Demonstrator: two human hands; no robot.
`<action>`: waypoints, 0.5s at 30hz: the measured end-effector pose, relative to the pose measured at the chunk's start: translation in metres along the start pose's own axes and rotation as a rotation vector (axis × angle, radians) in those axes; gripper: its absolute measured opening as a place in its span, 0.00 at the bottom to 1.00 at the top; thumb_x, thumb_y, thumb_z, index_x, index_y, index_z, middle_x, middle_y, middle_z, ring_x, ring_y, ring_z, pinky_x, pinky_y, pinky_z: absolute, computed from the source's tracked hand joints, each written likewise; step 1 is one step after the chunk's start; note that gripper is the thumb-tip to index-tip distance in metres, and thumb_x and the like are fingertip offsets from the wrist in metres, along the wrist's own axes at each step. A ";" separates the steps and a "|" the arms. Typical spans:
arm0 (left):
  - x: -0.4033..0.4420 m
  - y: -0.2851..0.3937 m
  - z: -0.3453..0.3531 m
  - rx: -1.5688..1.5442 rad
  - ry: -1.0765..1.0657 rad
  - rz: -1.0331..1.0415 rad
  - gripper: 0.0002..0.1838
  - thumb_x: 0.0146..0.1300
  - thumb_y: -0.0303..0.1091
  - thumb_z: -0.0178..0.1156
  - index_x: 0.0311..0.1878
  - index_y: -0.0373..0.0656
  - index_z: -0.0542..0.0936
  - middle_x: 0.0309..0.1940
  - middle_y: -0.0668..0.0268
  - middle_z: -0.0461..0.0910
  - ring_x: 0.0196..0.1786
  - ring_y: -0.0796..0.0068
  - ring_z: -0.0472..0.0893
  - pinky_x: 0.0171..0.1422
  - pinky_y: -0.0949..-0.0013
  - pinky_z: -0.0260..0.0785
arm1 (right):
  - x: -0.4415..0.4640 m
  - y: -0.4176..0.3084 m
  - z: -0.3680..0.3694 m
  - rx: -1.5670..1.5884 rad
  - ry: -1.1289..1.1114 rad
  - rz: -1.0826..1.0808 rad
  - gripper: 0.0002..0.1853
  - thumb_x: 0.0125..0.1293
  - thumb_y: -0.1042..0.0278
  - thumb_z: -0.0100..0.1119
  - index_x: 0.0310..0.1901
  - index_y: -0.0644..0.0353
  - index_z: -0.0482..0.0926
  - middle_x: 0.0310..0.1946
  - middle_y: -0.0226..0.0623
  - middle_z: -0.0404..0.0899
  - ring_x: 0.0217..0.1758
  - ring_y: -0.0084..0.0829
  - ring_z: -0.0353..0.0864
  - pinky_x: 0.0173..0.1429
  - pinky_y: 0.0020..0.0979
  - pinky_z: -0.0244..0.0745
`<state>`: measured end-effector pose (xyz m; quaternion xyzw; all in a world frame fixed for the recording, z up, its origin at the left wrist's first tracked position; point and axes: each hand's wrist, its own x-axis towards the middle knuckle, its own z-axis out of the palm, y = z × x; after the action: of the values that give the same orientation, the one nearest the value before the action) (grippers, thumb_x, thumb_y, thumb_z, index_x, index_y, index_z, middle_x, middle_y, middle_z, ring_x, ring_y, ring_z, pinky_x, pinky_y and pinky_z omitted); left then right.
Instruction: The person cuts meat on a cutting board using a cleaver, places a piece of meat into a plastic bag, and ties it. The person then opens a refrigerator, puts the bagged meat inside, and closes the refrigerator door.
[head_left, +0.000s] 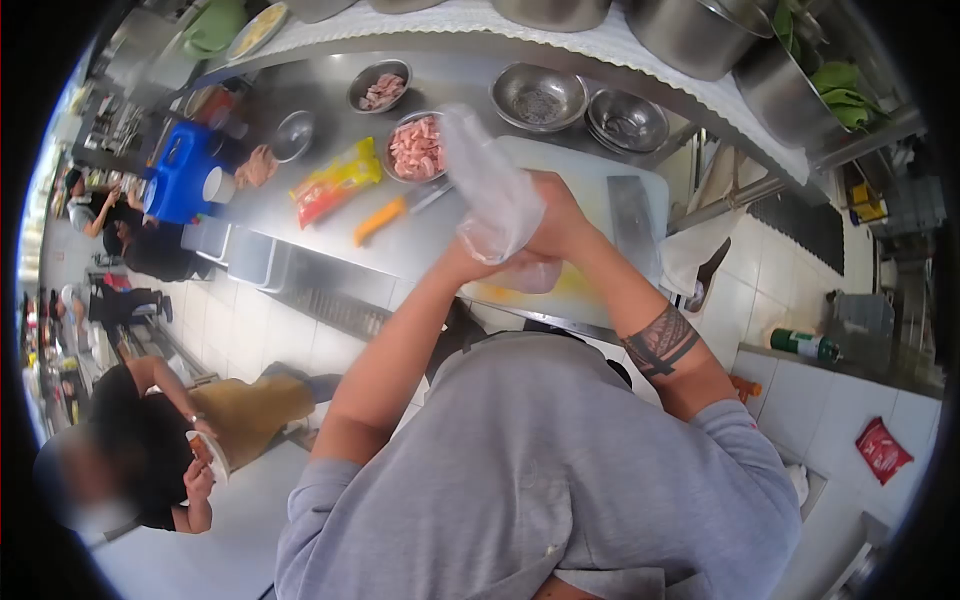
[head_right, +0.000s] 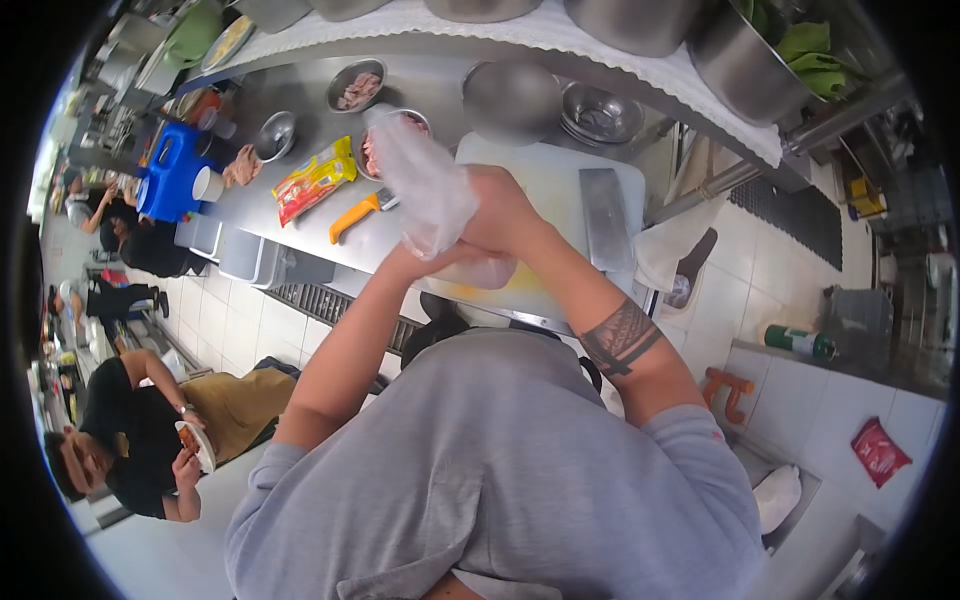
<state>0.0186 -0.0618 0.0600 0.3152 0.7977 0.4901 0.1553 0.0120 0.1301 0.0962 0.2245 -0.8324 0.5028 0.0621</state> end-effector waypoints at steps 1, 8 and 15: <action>0.003 -0.023 0.007 0.010 0.018 0.004 0.45 0.58 0.40 0.79 0.77 0.40 0.70 0.74 0.56 0.74 0.76 0.57 0.72 0.83 0.55 0.63 | 0.007 -0.012 -0.001 -0.041 -0.067 -0.060 0.28 0.54 0.59 0.80 0.58 0.56 0.86 0.56 0.44 0.86 0.58 0.48 0.85 0.65 0.44 0.79; 0.023 0.051 -0.024 -0.619 0.123 -0.084 0.22 0.59 0.23 0.75 0.58 0.41 0.84 0.57 0.63 0.86 0.63 0.69 0.82 0.72 0.61 0.73 | 0.061 -0.109 -0.049 -0.149 -0.276 -0.137 0.33 0.45 0.59 0.80 0.57 0.56 0.83 0.46 0.43 0.87 0.52 0.49 0.86 0.56 0.41 0.81; 0.019 0.094 -0.047 -0.551 -0.309 -0.030 0.07 0.63 0.22 0.70 0.43 0.42 0.86 0.54 0.62 0.86 0.60 0.67 0.83 0.72 0.59 0.72 | 0.040 -0.064 -0.051 0.792 -0.069 0.510 0.14 0.80 0.60 0.61 0.52 0.65 0.81 0.36 0.34 0.86 0.40 0.32 0.86 0.52 0.44 0.83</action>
<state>0.0113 -0.0516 0.1663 0.3204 0.6064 0.6316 0.3614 -0.0018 0.1367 0.1860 0.0357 -0.6066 0.7732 -0.1817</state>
